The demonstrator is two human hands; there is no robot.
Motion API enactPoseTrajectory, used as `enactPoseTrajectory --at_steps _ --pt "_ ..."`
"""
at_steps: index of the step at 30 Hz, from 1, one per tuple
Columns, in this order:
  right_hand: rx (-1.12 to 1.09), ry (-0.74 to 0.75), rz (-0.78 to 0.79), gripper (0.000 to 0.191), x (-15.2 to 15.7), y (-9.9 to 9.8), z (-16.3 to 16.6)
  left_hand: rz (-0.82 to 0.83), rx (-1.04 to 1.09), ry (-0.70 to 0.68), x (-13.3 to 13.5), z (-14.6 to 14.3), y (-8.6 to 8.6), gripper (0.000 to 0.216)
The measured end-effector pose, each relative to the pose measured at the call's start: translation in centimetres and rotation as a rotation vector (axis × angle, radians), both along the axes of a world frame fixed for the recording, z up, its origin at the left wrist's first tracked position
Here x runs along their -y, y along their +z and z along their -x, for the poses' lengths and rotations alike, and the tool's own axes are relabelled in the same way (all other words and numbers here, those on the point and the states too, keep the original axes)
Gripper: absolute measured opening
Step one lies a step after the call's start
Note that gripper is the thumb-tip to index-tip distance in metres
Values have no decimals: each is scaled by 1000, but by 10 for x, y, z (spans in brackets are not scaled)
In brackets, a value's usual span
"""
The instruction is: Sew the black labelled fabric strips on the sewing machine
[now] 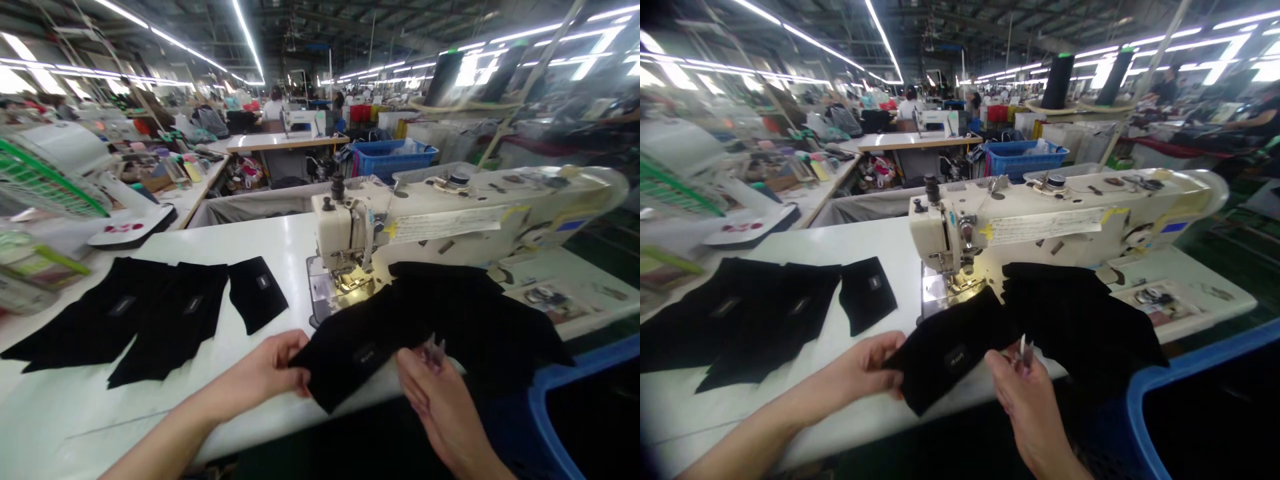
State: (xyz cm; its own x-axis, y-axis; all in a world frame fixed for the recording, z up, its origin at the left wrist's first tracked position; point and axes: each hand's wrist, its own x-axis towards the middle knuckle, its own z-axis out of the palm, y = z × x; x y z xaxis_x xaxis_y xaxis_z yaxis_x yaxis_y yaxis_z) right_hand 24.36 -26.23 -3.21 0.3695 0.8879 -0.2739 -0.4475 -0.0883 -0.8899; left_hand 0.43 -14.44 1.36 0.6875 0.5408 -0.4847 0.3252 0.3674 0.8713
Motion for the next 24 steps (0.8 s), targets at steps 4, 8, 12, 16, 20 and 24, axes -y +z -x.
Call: enactPoseTrajectory --at_steps 4,8,12,16,20,24 --pt "234 135 3 39 0 7 10 -6 45 -224 7 8 11 57" --pt "210 463 30 43 -10 16 29 -191 105 -68 4 -11 18 61" --pt "251 415 99 39 -19 10 40 -280 -16 193 -5 -36 12 29" --pt "299 481 151 31 -15 0 43 -217 16 441 -21 -46 9 27" --pt "356 523 198 25 -5 -3 45 -163 65 514 -41 -50 7 26" --pt "361 461 214 27 5 -3 45 -192 31 374 -64 -52 2 25"
